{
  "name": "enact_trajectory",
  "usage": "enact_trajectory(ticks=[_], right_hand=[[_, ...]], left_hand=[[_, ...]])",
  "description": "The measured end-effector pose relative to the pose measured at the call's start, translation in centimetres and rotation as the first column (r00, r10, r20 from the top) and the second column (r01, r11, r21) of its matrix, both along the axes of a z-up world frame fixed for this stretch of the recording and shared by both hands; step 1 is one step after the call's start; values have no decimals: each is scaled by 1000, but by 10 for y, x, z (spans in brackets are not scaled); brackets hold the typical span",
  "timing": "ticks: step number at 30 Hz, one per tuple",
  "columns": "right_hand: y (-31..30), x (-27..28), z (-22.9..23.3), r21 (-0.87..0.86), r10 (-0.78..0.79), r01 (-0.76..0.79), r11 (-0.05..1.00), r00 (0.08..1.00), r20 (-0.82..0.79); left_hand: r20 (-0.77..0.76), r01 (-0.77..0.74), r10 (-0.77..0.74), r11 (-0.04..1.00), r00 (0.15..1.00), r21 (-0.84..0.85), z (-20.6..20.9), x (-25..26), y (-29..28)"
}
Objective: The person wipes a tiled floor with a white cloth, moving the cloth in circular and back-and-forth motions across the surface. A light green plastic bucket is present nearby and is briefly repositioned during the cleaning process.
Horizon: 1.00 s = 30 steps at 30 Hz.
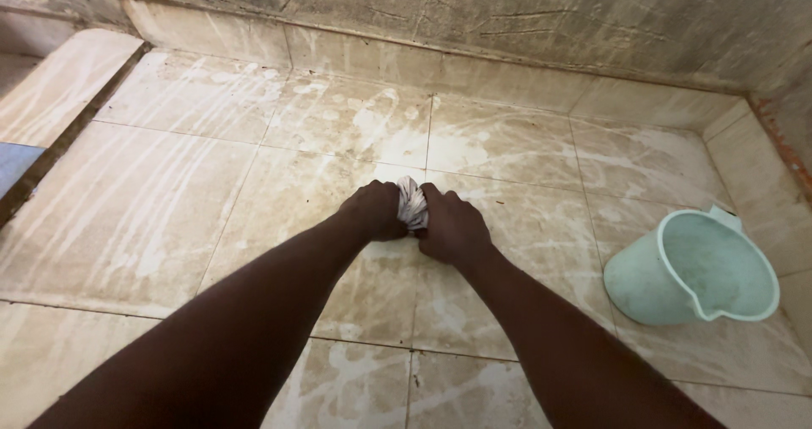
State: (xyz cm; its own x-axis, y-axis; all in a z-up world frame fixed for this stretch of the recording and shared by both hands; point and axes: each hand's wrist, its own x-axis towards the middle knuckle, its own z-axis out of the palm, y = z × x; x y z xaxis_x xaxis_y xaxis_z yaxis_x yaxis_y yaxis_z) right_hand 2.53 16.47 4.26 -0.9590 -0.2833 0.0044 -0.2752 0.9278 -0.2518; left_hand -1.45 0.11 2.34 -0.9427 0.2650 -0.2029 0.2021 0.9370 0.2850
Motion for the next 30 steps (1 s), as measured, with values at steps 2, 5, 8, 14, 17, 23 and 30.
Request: enact_trajectory(ticks=[2,5,8,14,17,23,30], right_hand=[[2,-2,2,26,20,-21,999,1000,13],[4,-1,4,39,25,-28,999,997,76],[3,4,5,49,11,-16,999,995,100],[3,19,9,44,-15,8,999,987,161],[5,33,10,43,-1,-6,999,985,173],[6,65,11,-7,12,-11,1000,985,170],[4,105,17,-15,-1,5,1000,975,222]], left_hand=[[15,32,-31,999,999,-21,-1,-3,1],[180,108,-92,991,979,-83,2,-9,0],[140,189,-170,973,975,-134,-1,-4,-2],[191,235,-220,970,957,-59,-11,2,-7],[149,270,-255,959,955,-89,-18,13,-6],[274,245,-208,964,939,-108,-21,42,-2],[193,317,-307,948,932,-20,-25,80,-8]])
